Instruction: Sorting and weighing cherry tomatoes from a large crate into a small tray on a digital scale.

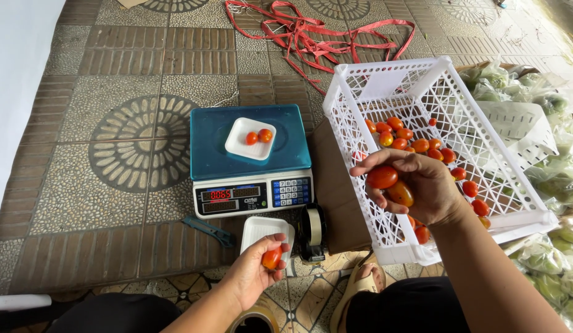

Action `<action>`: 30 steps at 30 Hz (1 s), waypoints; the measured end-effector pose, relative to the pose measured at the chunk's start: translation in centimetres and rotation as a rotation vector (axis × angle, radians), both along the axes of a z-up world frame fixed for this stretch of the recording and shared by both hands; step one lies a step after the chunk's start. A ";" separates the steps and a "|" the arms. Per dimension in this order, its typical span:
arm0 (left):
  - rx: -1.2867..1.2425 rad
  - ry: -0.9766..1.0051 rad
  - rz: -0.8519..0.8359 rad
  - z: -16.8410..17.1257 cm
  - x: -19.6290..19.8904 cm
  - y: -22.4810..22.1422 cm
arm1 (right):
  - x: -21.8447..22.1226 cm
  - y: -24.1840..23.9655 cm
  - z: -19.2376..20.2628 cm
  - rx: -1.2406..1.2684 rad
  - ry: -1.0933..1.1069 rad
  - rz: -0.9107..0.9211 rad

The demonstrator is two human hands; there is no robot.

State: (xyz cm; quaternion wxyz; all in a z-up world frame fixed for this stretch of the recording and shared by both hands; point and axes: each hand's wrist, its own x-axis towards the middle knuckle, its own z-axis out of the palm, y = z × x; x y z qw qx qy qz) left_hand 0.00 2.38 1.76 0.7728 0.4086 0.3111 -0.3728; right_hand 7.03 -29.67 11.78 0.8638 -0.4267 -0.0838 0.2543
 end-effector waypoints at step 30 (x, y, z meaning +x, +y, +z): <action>0.105 0.084 0.060 -3.7 1.0 -0.2 | 3.4 -14.4 -7.5 -1.863 0.090 -0.444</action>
